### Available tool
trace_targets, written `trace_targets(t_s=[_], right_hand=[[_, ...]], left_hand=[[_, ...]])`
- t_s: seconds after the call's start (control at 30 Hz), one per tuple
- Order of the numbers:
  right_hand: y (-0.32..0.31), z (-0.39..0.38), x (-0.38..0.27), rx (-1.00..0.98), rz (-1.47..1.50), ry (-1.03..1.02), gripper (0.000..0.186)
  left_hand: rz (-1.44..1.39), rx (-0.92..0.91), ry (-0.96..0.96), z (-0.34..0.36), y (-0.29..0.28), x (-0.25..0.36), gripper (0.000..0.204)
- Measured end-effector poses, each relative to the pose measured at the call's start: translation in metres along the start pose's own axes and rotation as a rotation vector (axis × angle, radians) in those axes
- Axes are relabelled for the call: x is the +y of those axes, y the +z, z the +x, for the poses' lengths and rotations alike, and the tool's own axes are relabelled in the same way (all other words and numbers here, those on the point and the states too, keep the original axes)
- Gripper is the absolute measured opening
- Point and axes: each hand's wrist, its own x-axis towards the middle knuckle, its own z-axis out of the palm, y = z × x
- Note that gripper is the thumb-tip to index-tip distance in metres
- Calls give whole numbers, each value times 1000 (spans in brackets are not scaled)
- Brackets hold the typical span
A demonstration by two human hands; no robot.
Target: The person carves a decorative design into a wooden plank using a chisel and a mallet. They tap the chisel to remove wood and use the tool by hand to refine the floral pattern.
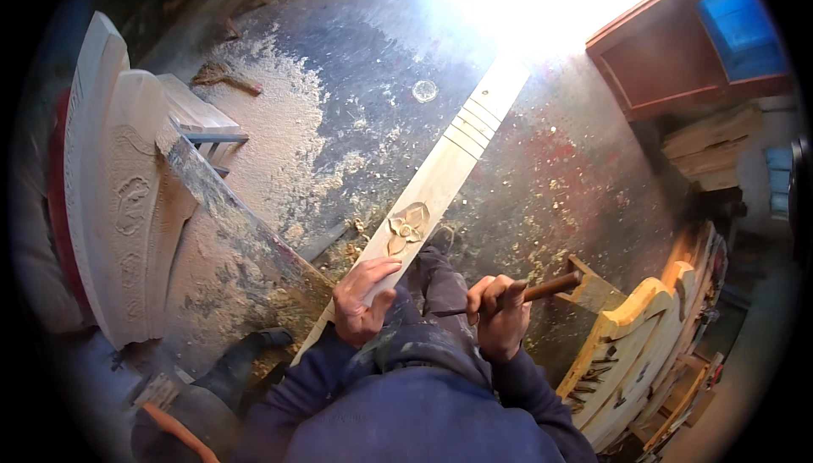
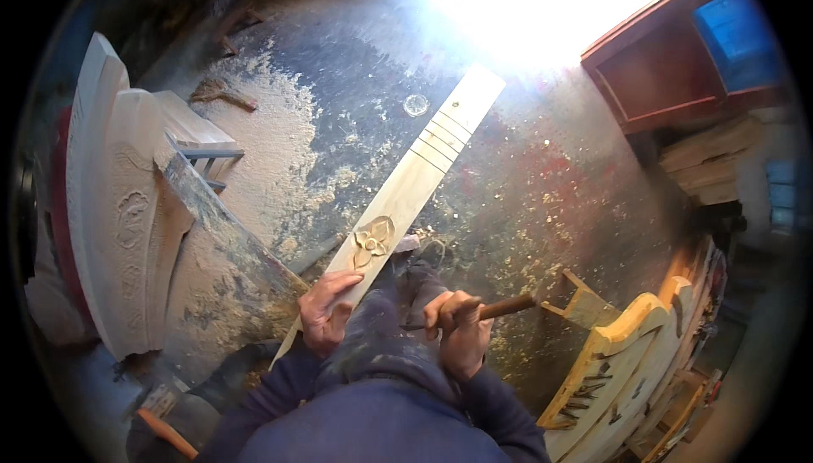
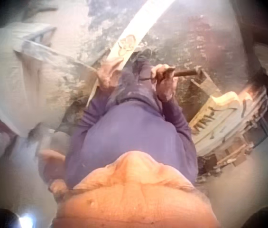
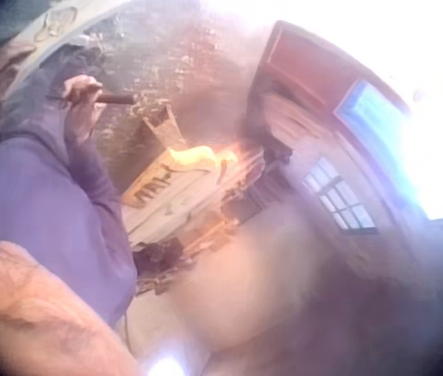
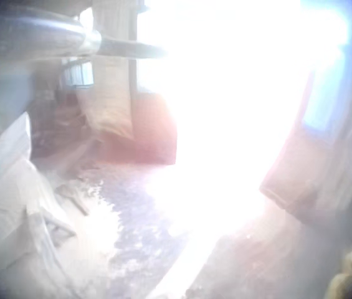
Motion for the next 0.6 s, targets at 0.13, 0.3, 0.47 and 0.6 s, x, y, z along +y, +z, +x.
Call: trace_targets(t_s=[0.13, 0.3, 0.47, 0.6], right_hand=[[18, -9, -8, 133, 149, 30, 73], [26, -14, -17, 129, 307, 22, 74], [24, -13, -46, 159, 217, -98, 68], [13, 11, -40, 192, -117, -270, 56]], left_hand=[[-25, -116, 117, 2, 3, 8, 24], [-163, -218, 120, -17, 21, 8, 13], [-169, -326, 49, -23, 17, 7, 10], [-146, -181, -58, -23, -2, 10, 17]])
